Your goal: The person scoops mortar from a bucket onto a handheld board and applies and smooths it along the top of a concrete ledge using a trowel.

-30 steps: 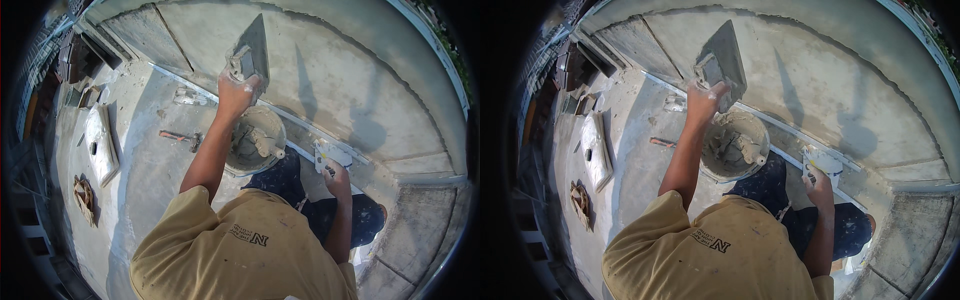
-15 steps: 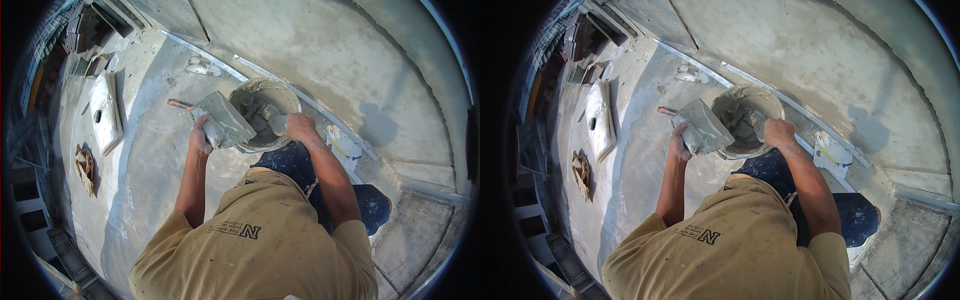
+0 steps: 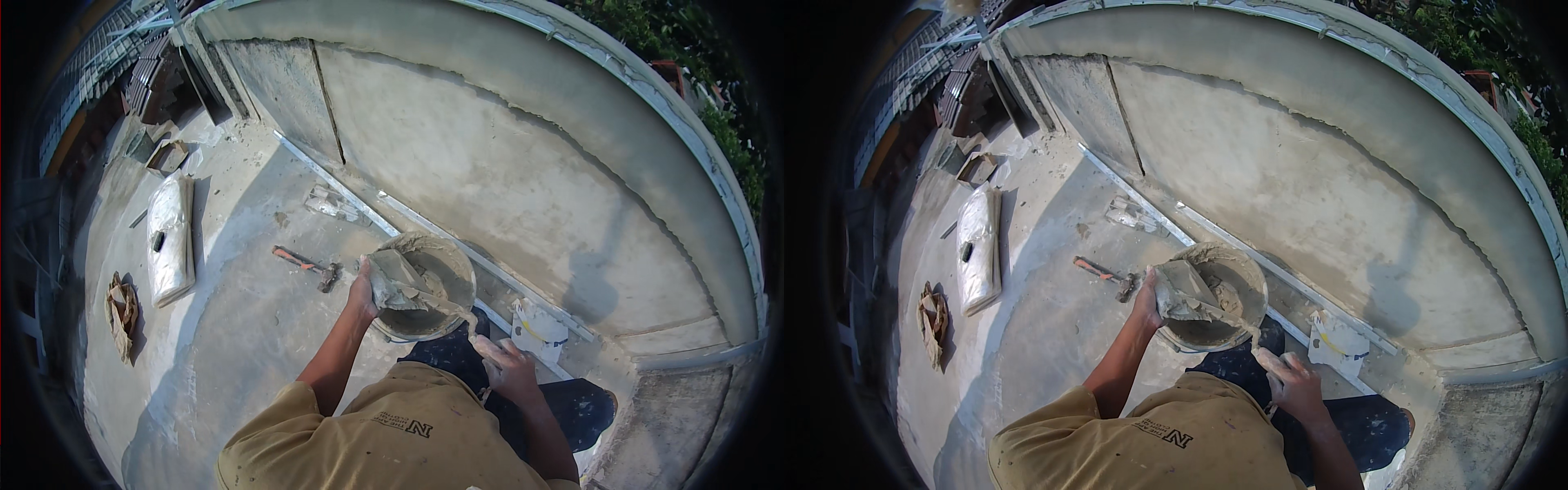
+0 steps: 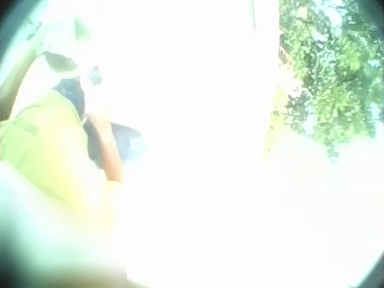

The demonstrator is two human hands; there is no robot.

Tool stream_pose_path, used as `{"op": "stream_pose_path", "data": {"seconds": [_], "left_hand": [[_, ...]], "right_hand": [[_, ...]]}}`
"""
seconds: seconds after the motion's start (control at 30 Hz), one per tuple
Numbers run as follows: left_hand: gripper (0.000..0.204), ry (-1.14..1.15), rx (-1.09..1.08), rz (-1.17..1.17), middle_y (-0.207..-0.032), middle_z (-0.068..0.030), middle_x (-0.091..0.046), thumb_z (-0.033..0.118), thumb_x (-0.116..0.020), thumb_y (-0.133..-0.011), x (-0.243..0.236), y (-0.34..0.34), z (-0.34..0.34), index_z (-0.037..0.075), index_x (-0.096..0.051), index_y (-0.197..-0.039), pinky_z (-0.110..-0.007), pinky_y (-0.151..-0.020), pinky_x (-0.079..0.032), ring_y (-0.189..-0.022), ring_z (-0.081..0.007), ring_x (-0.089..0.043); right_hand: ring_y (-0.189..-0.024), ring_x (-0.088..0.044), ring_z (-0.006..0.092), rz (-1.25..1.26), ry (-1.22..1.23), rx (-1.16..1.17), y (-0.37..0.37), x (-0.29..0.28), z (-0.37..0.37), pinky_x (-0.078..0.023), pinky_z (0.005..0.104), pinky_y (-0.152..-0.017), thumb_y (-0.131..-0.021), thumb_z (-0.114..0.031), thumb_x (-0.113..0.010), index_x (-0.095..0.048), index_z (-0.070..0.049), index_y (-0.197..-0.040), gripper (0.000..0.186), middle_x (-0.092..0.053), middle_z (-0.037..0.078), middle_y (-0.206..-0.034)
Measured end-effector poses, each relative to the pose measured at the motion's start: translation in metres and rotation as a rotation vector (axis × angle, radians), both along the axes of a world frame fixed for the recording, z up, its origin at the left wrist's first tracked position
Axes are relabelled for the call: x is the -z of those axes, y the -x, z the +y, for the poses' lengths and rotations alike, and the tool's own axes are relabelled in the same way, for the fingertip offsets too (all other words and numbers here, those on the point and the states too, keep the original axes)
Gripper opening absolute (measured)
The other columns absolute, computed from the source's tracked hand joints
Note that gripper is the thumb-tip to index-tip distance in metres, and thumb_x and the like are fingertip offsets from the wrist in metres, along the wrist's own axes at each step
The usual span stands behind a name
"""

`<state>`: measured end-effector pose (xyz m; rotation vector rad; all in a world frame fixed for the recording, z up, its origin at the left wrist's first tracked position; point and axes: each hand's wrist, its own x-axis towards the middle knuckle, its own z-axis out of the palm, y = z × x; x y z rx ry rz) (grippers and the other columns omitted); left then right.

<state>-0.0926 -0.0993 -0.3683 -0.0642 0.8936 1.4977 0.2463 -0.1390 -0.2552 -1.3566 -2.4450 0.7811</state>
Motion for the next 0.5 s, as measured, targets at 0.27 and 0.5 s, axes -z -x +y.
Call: {"op": "stream_pose_path", "data": {"seconds": [0.27,0.5], "left_hand": [[0.057,0.005,0.359,0.053,-0.121,-0.0181,-0.057,0.047,-0.04,-0.097,-0.028,-0.012,-0.034,0.001,-0.045,-0.13,-0.043,-0.088,-0.051,-0.102,-0.0296,-0.062],[0.043,-0.09,0.259,-0.159,-0.116,-0.0177,-0.06,0.03,-0.045,-0.096,-0.011,0.02,-0.054,0.0,-0.047,-0.128,-0.042,-0.086,-0.052,-0.097,-0.0291,-0.064]], "right_hand": [[-0.072,-0.063,0.0283,-0.185,-0.173,0.015,0.044,0.087,0.06,-0.051,0.0394,-0.062,-0.08,-0.009,-0.059,-0.054,-0.016,-0.129,0.05,-0.059,0.011,-0.086],[-0.046,-0.049,0.0134,0.77,0.992,0.195,0.023,0.015,0.063,-0.039,0.0253,-0.039,-0.089,-0.021,-0.052,-0.048,-0.001,-0.13,0.045,-0.056,0.009,-0.078]]}}
